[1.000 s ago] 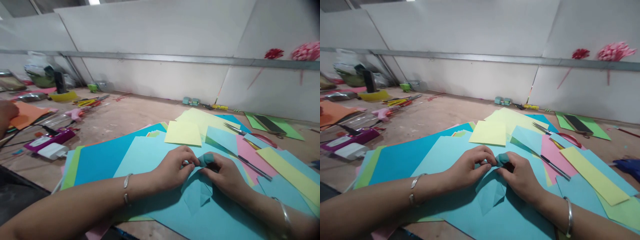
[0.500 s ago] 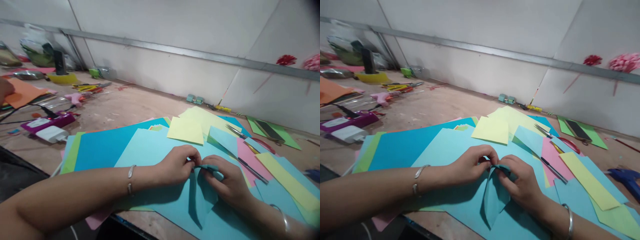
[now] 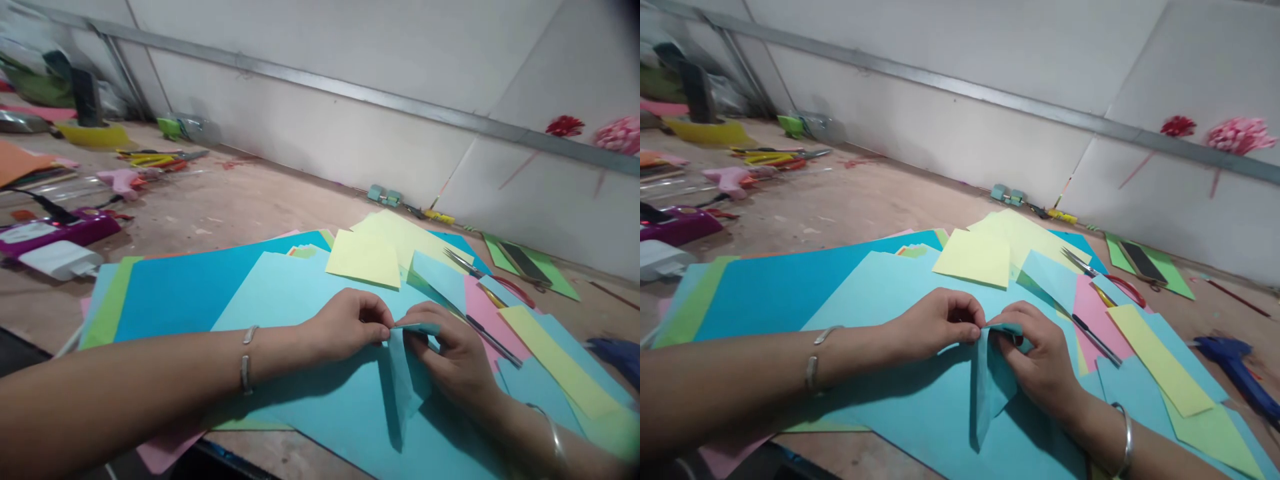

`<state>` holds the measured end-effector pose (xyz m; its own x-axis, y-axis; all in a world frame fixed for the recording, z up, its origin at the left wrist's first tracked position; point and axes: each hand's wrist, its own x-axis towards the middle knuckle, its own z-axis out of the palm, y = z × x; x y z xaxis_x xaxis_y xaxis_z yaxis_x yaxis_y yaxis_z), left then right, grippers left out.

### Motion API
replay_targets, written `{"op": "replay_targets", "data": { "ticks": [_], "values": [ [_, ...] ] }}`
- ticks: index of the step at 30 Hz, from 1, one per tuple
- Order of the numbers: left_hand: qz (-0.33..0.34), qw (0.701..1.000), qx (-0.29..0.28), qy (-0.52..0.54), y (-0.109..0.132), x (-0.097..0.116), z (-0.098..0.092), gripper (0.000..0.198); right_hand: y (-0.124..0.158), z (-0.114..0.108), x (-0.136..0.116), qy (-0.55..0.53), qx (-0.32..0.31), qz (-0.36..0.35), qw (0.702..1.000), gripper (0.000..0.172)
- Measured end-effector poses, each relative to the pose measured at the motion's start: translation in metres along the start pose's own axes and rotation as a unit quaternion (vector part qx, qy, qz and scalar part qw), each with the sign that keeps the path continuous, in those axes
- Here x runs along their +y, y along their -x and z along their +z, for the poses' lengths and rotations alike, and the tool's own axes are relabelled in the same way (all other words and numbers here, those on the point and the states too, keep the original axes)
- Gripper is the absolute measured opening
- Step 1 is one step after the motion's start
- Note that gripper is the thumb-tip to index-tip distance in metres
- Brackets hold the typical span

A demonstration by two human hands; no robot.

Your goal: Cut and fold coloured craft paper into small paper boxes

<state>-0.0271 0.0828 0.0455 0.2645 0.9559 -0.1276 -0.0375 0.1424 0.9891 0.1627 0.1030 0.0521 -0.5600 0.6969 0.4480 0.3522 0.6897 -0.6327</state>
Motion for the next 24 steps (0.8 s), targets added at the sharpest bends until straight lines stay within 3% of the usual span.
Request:
{"op": "replay_targets", "data": {
  "ticks": [3, 6, 11, 14, 20, 22, 24],
  "values": [
    [-0.016, 0.999, -0.012, 0.025, 0.002, 0.003, 0.000, 0.010, -0.001, -0.002, -0.003, -0.016, 0.000, 0.002, 1.000, 0.016],
    [-0.058, 0.989, -0.039, 0.129, 0.007, 0.007, 0.002, 0.008, -0.002, -0.004, -0.006, -0.032, 0.006, 0.021, 0.999, 0.016],
    [-0.153, 0.957, -0.102, 0.225, 0.012, 0.005, 0.005, 0.032, 0.000, -0.003, -0.013, -0.039, -0.017, 0.071, 0.997, 0.012],
    [-0.165, 0.955, -0.116, 0.217, 0.013, 0.001, 0.005, 0.038, 0.003, -0.002, -0.016, -0.026, -0.005, 0.111, 0.993, 0.005],
    [-0.166, 0.960, -0.137, 0.182, 0.015, 0.004, 0.006, 0.044, 0.005, -0.003, -0.019, -0.052, 0.023, 0.097, 0.994, 0.010],
    [-0.130, 0.973, -0.153, 0.116, 0.017, 0.009, 0.007, 0.049, 0.005, -0.003, -0.018, -0.069, 0.006, 0.120, 0.990, 0.011],
    [-0.056, 0.987, -0.151, -0.015, 0.020, 0.013, 0.007, 0.044, 0.005, -0.003, -0.018, -0.077, -0.016, 0.136, 0.988, 0.014]
  ]
}}
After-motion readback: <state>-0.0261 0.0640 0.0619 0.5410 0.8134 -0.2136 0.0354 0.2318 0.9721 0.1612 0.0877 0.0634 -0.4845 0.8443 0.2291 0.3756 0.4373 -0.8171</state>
